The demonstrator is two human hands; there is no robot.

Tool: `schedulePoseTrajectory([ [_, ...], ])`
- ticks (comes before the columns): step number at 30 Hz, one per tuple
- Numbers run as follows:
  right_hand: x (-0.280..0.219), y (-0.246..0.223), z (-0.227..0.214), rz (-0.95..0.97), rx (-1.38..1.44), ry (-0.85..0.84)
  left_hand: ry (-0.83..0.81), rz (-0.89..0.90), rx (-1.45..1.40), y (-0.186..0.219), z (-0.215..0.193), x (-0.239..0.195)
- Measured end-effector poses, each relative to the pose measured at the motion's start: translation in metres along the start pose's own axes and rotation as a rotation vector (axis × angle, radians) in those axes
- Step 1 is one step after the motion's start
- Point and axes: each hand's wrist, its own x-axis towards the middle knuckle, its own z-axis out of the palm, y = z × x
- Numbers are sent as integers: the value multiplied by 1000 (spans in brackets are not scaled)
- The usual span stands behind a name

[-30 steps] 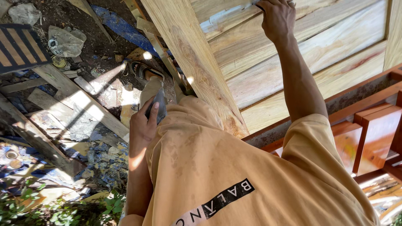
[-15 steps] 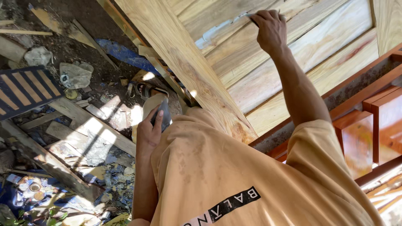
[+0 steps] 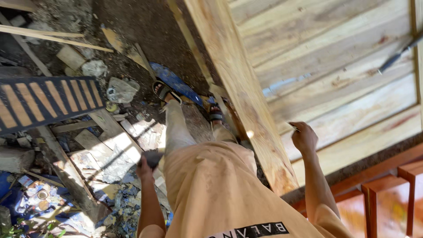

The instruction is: The person sands a large wooden board using a sanding block. They move around the workbench to sand different sections of the board, including the edges and the main surface. The person also handles a separate piece of sandpaper during the process.

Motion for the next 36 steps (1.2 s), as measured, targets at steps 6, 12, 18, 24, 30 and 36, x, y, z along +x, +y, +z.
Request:
schedulePoseTrajectory([
  [6, 16, -135, -5, 103, 238, 321, 67, 7, 919, 42, -65, 37],
  [12, 69, -354, -31, -362, 146, 303, 18, 45, 836, 143, -43, 143],
  [18, 137, -516, -65, -479, 378, 223, -187, 222, 360, 324, 67, 254],
  [24, 250, -648, -92, -490, 1013, -60, -876, 531, -482, 538, 186, 232],
  [30, 350, -797, -177, -456, 1634, -726, -1642, 410, -651, 712, 234, 123],
  [36, 418, -947, -249, -916, 1034, -377, -1398, 239, -740, 801, 259, 133],
])
